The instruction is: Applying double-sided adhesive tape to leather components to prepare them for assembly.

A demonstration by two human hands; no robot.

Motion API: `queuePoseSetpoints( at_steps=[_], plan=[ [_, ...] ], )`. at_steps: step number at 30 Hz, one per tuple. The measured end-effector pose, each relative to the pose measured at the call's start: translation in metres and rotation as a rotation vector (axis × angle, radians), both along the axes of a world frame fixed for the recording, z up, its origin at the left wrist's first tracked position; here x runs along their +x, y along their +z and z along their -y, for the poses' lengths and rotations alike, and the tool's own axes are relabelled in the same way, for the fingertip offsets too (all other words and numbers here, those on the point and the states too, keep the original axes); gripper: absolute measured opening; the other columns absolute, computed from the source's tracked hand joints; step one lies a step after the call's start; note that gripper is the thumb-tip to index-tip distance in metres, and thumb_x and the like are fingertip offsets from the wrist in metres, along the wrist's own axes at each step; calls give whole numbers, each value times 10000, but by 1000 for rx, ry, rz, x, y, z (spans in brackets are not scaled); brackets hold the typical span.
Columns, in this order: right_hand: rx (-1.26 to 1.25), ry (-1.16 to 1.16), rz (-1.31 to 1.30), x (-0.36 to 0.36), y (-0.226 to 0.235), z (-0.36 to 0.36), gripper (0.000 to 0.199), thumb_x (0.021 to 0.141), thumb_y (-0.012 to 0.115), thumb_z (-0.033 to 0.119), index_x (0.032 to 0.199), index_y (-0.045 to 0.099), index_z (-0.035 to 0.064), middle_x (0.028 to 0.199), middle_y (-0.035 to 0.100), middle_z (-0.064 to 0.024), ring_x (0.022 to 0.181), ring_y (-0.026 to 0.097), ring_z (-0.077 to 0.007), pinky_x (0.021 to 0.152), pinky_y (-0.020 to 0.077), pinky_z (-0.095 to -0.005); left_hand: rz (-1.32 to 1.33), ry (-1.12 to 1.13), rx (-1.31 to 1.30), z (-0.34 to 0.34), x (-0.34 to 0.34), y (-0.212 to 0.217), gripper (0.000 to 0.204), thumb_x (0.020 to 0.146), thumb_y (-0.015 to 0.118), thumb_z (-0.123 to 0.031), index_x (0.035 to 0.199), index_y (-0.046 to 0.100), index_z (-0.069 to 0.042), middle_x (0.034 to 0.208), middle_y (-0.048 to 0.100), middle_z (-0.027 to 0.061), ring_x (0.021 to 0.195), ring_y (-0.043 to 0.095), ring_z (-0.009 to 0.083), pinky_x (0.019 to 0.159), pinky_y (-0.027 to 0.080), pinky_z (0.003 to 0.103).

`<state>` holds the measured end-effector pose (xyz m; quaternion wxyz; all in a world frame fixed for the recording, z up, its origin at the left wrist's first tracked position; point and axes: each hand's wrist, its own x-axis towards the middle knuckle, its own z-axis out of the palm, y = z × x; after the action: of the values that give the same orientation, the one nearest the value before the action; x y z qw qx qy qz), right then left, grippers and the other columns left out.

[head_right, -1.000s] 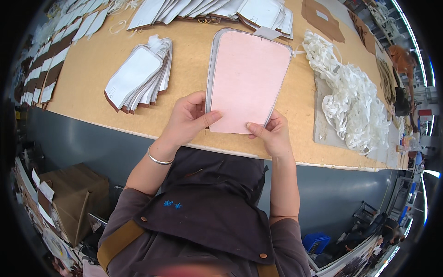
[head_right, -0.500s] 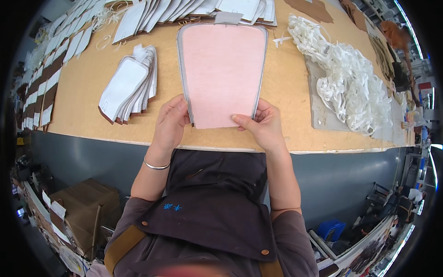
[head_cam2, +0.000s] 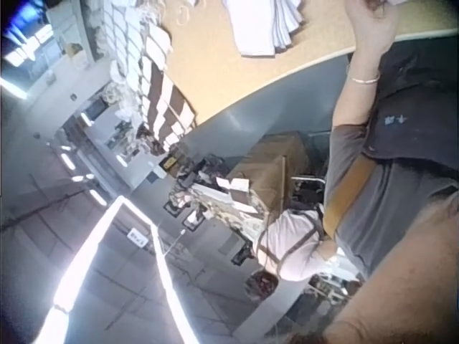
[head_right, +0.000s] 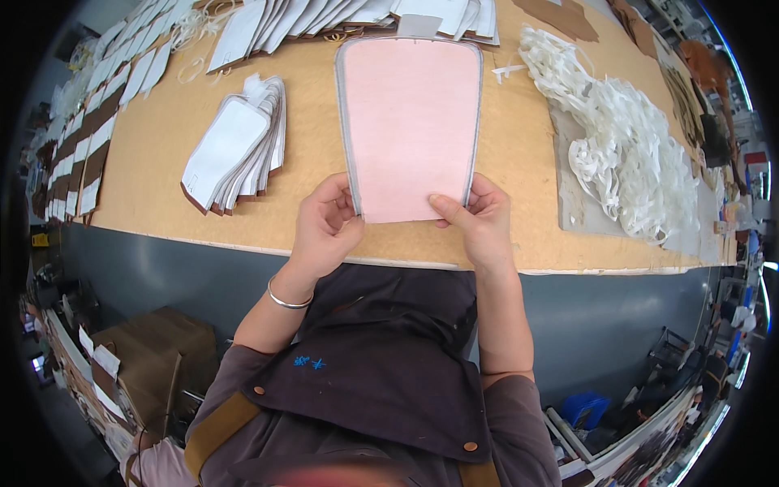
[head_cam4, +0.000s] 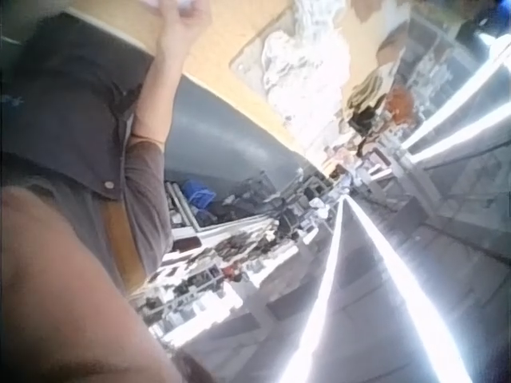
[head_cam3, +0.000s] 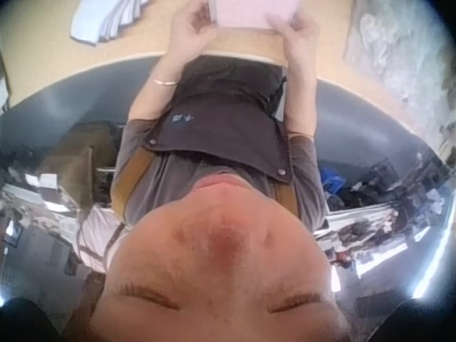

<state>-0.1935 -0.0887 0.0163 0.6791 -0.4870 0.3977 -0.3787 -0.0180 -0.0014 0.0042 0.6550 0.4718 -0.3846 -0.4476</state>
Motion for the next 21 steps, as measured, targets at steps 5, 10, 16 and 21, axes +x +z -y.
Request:
queuePoseSetpoints(
  at_steps=[5, 10, 16, 21],
  plan=[
    [-59, 2, -28, 12, 2, -6, 279, 757, 681, 2, 1020, 592, -22, 866, 657, -57, 717, 602, -64, 576, 490, -181, -133, -48, -2, 5, 12, 0, 238, 821, 580, 43, 1050, 518, 22, 887, 620, 32, 809, 572, 72, 744, 464, 207],
    [-120, -70, -31, 26, -6, -12, 351, 769, 680, 20, 1094, 565, -44, 930, 647, -58, 762, 599, -69, 630, 486, -184, -60, 78, 0, 9, 4, -10, 209, 817, 633, -4, 989, 516, 5, 896, 627, 53, 802, 576, 70, 729, 463, 205],
    [-506, -407, -335, 48, -26, -21, 450, 795, 636, 23, 1211, 482, -57, 1013, 625, -117, 851, 621, -168, 753, 494, -269, -60, 278, -83, 18, -22, -23, 188, 820, 630, -4, 965, 511, 6, 870, 619, 47, 781, 568, 55, 710, 456, 186],
    [-588, -309, -136, 37, -28, -31, 717, 794, 662, 151, 1356, 253, -25, 1258, 461, -186, 1155, 461, -252, 933, 398, -377, -30, 151, -29, 16, -3, -23, 183, 813, 632, 8, 962, 527, 4, 887, 622, 51, 798, 572, 62, 725, 460, 200]
  ],
)
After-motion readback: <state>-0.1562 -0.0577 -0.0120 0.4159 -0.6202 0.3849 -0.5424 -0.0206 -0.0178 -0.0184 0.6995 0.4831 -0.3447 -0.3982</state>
